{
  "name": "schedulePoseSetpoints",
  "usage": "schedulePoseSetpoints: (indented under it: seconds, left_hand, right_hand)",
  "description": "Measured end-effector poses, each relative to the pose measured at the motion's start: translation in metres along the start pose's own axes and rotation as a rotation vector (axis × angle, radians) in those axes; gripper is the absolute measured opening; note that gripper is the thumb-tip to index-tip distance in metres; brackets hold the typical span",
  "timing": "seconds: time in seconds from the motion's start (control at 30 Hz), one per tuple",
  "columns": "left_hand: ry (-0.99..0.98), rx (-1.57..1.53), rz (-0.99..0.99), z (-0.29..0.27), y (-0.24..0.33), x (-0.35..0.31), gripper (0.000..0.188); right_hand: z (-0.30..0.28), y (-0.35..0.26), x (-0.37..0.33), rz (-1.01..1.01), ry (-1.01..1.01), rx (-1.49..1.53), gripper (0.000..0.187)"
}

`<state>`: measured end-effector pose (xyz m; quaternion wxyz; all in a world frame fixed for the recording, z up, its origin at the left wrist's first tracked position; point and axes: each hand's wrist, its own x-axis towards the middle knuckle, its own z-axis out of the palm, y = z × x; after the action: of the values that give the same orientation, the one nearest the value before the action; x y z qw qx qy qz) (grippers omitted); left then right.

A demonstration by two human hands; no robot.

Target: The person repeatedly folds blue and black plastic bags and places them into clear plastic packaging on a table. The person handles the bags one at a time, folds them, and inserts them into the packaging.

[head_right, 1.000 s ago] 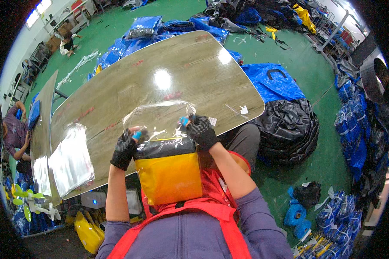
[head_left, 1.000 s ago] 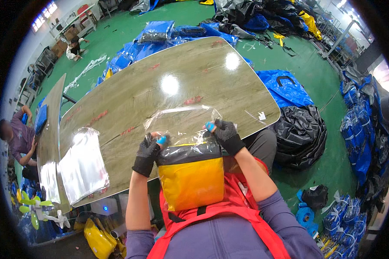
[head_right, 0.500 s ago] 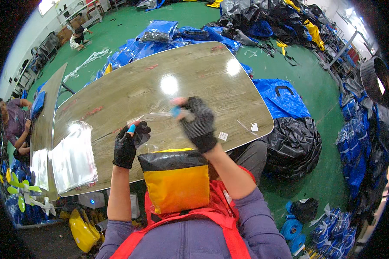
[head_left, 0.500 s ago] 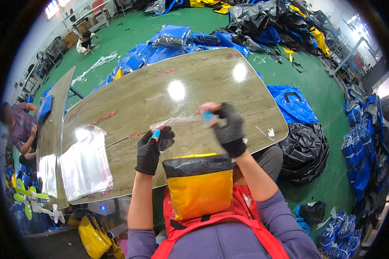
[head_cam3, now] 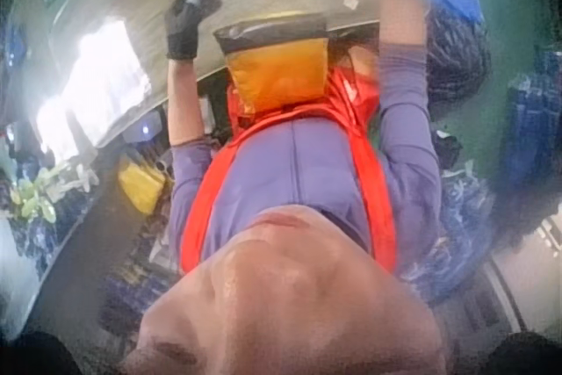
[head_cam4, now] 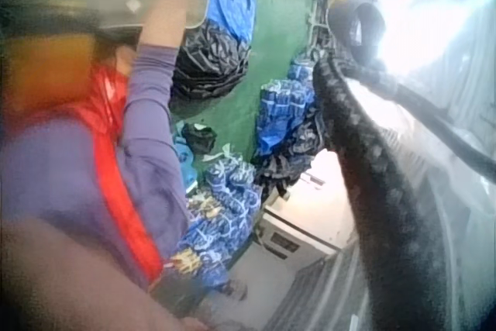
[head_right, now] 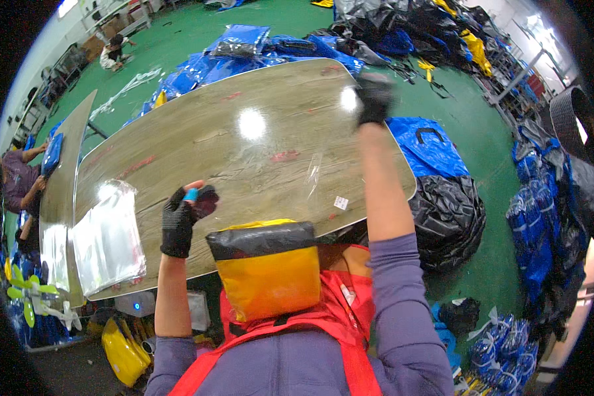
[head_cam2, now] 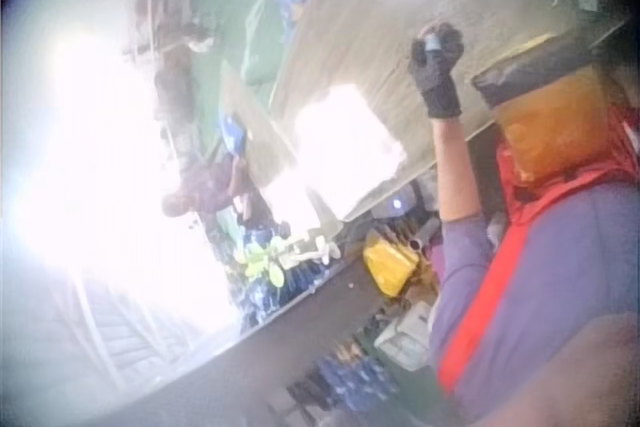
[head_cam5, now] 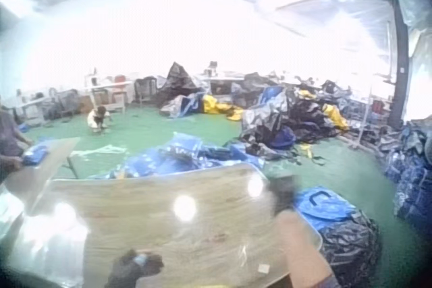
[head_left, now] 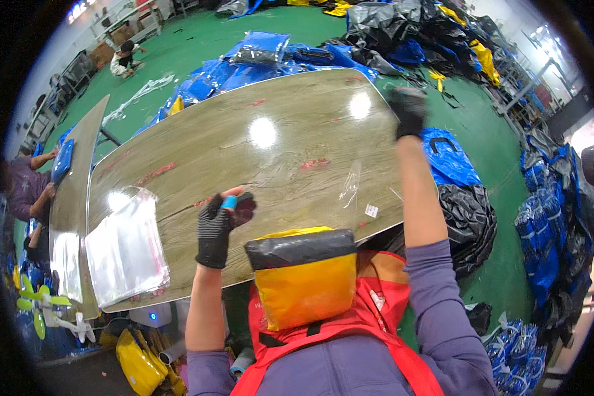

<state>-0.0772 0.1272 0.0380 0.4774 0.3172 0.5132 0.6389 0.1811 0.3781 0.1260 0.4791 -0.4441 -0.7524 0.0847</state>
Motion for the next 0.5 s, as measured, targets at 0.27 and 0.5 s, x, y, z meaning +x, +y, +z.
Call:
schedulePoseSetpoints:
  seconds: [0.27,0.5]
  left_hand:
    - [-0.044,0.418,-0.117,-0.015,0.027,0.018,0.037]
    - [-0.259,0.196,-0.013,-0.021,0.018,-0.043,0.036]
  right_hand:
    - [-0.009,0.033,-0.117,0.579,-1.009,0.863,0.039]
    - [-0.055,0.032,-0.152,0.349,-1.057,1.039,0.034]
